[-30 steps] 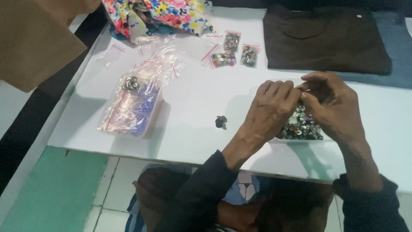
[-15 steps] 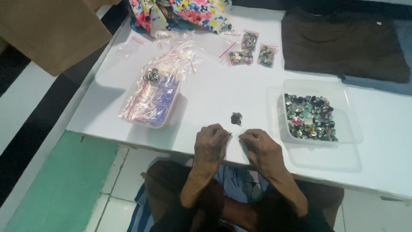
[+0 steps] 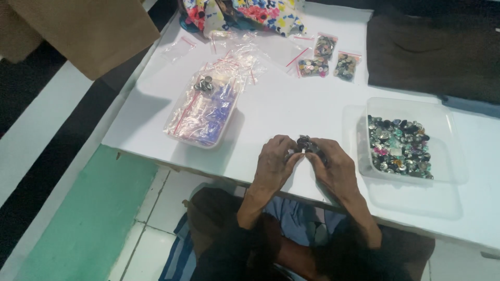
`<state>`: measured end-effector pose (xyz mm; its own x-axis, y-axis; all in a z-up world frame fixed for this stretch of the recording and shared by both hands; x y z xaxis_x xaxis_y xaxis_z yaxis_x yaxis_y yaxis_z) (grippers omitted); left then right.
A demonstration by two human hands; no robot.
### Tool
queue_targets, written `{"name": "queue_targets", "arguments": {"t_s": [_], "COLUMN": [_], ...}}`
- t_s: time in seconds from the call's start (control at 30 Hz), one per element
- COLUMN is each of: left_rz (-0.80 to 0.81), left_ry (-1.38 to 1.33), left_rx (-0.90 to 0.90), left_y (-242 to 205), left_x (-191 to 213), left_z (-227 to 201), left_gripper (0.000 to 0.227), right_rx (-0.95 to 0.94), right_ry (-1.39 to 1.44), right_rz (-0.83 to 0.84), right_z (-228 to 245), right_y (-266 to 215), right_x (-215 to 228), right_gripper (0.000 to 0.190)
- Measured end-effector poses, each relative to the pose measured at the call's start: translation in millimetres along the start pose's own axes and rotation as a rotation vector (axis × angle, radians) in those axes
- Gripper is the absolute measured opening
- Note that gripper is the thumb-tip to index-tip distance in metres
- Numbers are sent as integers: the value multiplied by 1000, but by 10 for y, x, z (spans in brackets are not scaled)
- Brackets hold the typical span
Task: The person picks up buttons from a large container, groups them into sets, and places them into smaller clear plastic bags.
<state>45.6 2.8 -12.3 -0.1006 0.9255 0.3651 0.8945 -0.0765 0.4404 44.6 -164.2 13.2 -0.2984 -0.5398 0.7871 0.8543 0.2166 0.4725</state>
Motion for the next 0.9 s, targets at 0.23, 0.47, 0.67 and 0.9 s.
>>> {"name": "queue_targets", "arguments": {"t_s": [0.23,0.47,0.67,0.9], "left_rz": [-36,-87,-16,-67], "left_ry": [-143,174,540,616], "left_rx": [-9,-52,21,66], "left_y": [-76,213,504,535], "left_x": [180,527,539,542], "left_z": [-98,-38,530,508], "left_gripper": [28,29,64,63], "right_rx": [28,278,239,196], "right_ry": [-69,-380,-372,-289], "right_rz": [-109,-163,188,348], "right_z": [-20,736,776,439], "right_y": [-85,357,1413,2070], "right_x": [28,246,-855,-1742], "right_gripper": [35,23,27,60]}}
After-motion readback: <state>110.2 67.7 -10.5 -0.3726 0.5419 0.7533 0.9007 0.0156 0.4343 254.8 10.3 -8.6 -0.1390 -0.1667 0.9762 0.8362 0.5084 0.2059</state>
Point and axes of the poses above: each hand's wrist, its own y-axis towards the middle knuckle, its own x-axis out of the back of the hand, z = x × y, the point moved 4 cm from there along y, towards the middle knuckle, and after that the axes turned 14 degrees about -y, right-handed, at the moved point
